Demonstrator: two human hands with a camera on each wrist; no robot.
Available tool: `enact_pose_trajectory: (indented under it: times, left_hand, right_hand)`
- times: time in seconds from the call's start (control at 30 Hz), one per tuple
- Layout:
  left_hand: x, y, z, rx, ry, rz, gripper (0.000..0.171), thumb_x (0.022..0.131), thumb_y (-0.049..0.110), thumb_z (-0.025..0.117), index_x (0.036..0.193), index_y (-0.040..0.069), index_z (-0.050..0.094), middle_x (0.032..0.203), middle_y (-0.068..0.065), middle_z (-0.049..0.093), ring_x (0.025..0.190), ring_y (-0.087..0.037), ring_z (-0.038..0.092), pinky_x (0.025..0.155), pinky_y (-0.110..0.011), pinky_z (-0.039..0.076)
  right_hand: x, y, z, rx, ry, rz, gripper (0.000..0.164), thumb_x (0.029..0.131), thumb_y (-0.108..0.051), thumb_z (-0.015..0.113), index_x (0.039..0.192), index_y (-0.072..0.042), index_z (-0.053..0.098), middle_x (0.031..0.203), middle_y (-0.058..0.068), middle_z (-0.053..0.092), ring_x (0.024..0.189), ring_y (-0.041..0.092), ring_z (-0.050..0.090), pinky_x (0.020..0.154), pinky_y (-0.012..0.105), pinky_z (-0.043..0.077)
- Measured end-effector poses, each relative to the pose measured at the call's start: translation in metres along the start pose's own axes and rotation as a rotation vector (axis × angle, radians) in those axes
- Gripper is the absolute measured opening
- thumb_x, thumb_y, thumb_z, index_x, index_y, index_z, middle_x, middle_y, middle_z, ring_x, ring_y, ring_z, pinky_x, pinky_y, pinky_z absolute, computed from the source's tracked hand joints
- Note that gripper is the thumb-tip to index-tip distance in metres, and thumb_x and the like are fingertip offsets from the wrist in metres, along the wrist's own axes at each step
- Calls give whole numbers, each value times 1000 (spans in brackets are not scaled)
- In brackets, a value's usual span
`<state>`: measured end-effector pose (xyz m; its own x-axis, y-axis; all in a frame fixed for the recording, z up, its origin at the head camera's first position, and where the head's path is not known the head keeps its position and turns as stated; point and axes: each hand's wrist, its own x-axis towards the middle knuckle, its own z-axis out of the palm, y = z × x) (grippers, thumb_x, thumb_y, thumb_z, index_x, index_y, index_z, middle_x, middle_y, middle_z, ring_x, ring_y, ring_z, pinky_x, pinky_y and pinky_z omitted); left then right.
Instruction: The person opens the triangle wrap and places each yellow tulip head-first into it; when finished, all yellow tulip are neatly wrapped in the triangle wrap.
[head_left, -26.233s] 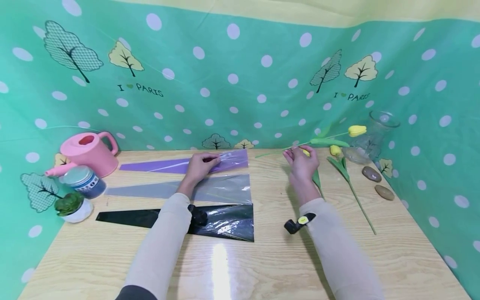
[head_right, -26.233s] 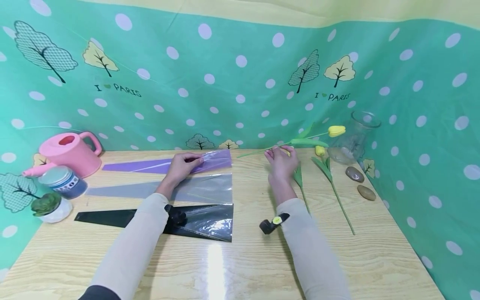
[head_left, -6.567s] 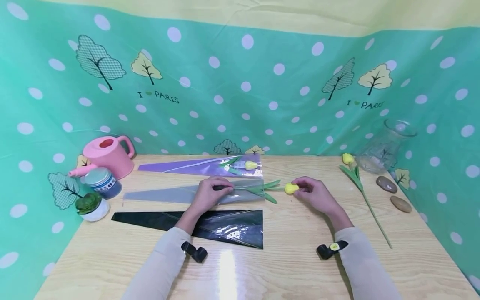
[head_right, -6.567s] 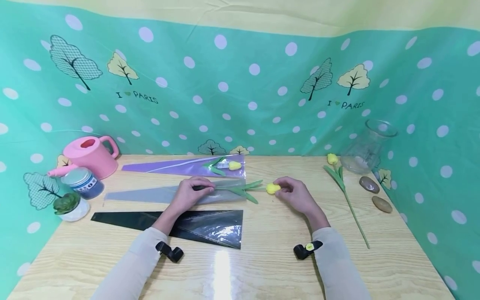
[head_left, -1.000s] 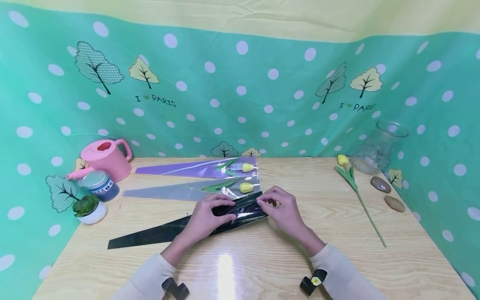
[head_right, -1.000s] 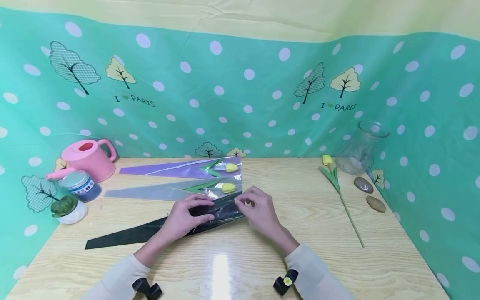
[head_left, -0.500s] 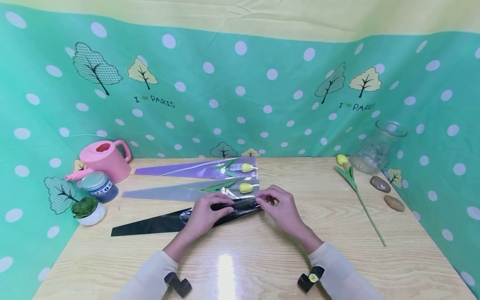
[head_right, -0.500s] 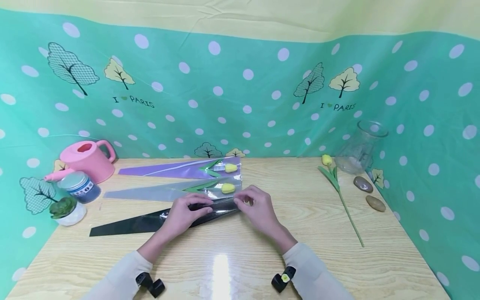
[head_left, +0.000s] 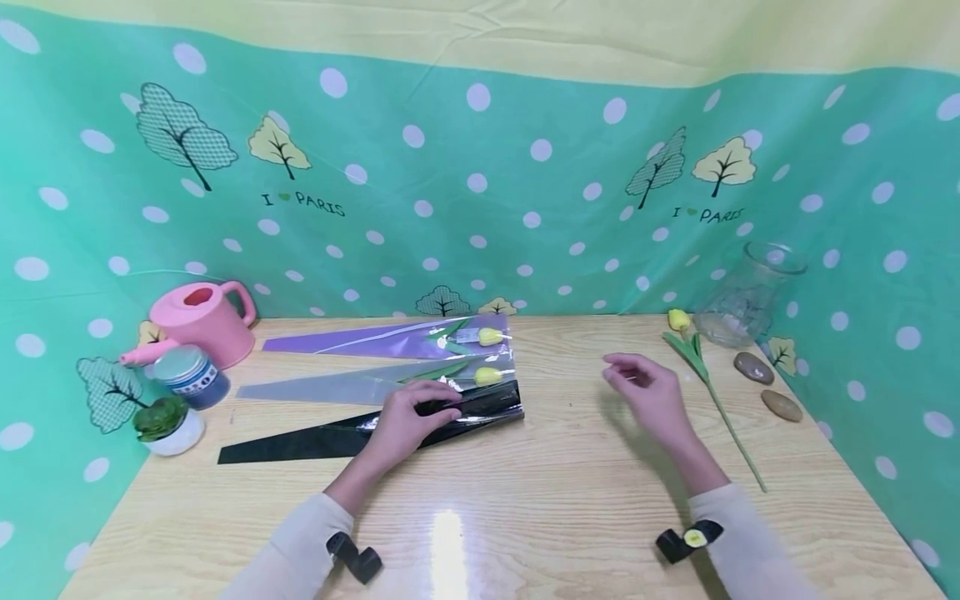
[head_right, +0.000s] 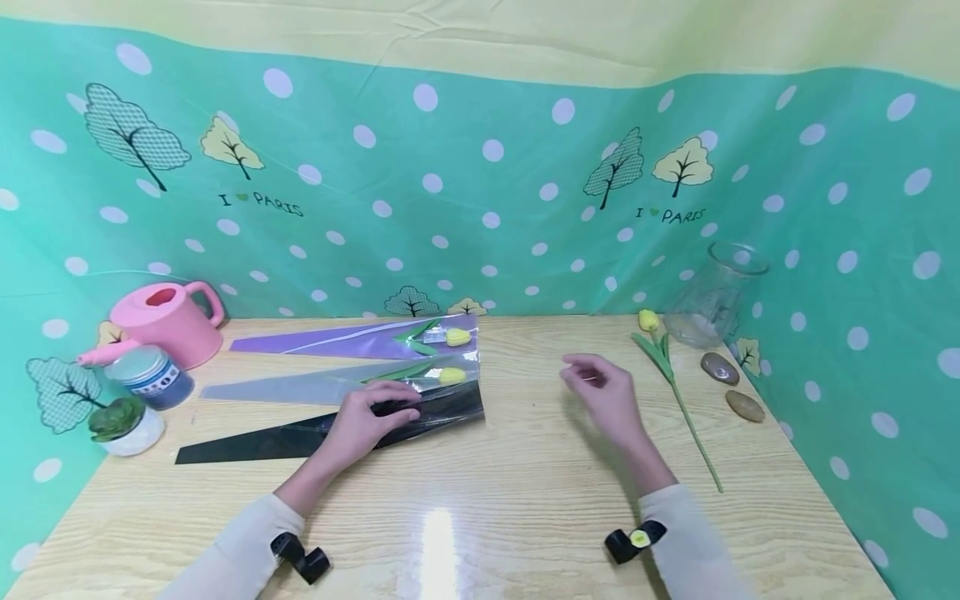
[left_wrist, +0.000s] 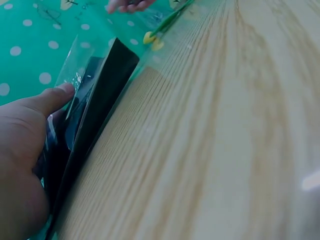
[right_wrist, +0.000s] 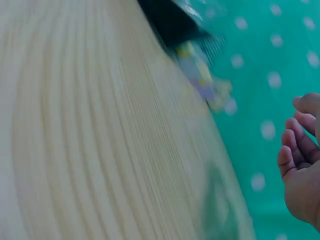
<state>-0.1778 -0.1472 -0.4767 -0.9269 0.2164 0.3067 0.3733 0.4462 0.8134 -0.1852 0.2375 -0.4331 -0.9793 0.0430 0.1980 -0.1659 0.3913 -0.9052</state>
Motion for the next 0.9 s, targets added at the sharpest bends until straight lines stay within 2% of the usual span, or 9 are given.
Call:
enact_pose_trajectory:
  times: [0.23,0.4,0.7,0.9]
  left_hand:
    - [-1,-3,-1,-5,5,2,21,83,29,88,103,32,82,114,10,76,121,-20,65,112,-53,46]
    - [0,-5,0,10,5,-5,19,84,30,87,102,32,82,113,10,77,120,-18,65,111,-50,47]
    - [-1,-6,1,-9,-1,-24,19,84,30,87,102,32,82,113,11,76,120,-18,65,112,-51,45]
    - [-2,-6,2,-31,-10,-48,19,84,30,87,103,33,82,114,11,76,120,-17,64,113,-52,45]
  right_hand:
    - [-3,30,-63,-54,111,173,44,100,-34,70,133,-6,66,95,-27,67,90,-7,63,74,12,54]
    - [-11,52,-98,-82,144,249,45,100,-37,69,134,-8,65,93,-28,64,85,-4,61,69,14,53]
    - [-21,80,-131,-37,240,345,33,98,-31,72,128,-18,68,91,-25,62,80,-7,60,63,13,53]
    - [-25,89,-139,-69,241,338,35,98,-29,73,128,-12,69,89,-25,62,79,-5,59,63,13,54]
